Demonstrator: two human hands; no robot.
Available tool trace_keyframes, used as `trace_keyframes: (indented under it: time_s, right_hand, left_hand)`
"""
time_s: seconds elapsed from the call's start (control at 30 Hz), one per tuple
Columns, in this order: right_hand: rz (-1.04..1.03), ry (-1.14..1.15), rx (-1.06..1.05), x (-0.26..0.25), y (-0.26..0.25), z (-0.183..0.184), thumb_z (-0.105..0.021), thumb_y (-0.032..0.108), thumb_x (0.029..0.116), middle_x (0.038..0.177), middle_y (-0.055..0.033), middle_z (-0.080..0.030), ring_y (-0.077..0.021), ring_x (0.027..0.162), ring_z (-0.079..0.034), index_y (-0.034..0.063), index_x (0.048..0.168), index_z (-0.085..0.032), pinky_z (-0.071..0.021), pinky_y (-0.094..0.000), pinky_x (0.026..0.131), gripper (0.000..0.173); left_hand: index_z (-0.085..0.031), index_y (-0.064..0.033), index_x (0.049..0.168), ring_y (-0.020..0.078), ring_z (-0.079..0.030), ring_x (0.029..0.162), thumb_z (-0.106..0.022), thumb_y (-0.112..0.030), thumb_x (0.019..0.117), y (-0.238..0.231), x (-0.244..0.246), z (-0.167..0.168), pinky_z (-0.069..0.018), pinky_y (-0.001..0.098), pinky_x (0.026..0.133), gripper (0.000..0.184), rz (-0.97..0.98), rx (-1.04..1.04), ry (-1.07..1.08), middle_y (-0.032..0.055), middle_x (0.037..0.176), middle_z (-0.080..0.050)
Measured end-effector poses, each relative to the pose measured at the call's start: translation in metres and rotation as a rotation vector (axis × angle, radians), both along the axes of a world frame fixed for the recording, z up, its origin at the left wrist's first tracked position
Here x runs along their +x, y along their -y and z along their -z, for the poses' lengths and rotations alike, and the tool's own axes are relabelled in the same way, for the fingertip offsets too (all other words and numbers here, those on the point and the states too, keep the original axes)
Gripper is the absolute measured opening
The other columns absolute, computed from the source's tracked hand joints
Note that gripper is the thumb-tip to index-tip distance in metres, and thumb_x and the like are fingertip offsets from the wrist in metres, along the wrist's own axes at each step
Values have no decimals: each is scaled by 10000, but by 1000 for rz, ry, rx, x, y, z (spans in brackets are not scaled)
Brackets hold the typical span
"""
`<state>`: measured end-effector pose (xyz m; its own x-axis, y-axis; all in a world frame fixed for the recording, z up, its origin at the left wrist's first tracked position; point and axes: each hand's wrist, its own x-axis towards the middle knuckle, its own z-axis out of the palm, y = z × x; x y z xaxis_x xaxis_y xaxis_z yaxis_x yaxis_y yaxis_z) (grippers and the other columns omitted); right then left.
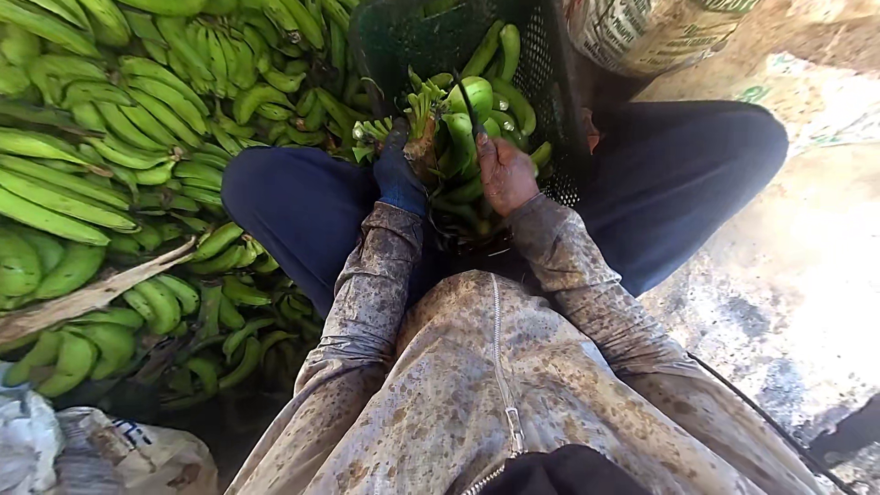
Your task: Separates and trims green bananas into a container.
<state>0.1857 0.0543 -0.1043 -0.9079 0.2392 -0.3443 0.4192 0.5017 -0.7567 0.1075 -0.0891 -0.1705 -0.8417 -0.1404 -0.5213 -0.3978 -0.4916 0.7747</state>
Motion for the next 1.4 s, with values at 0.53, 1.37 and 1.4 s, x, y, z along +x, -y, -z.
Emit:
trace_keyframes:
  time_s: [0.53,1.37,1.4]
  right_hand:
    - [-66,311,97,-5,6,-7,-238,425,1141,1189,-274,-663,-396,1174,-648,-62,1201,-619,-493,-558,1004,621]
    - [-84,-77,-94,-11,24,67,-302,315,1142,928,-203,-664,-318,900,-676,-34,1152,-601,-521,-494,854,459]
    - [-88,-63,-100,-13,24,66,-302,316,1144,943,-210,-666,-323,914,-678,-38,1159,-599,-520,-499,865,462]
  left_hand:
    - [-498,-11,1390,239,-670,1099,-753,-287,928,-5,-6,3,-595,425,918,595,1,-267,-2,175,1241,-644]
    - [-500,-134,1201,171,-621,819,-241,-361,1106,17,11,-12,-571,375,744,357,157,338,16,62,954,-592]
    - [-506,-134,1199,185,-627,835,-248,-370,1107,19,10,-11,-570,390,752,361,175,329,22,68,962,-601]
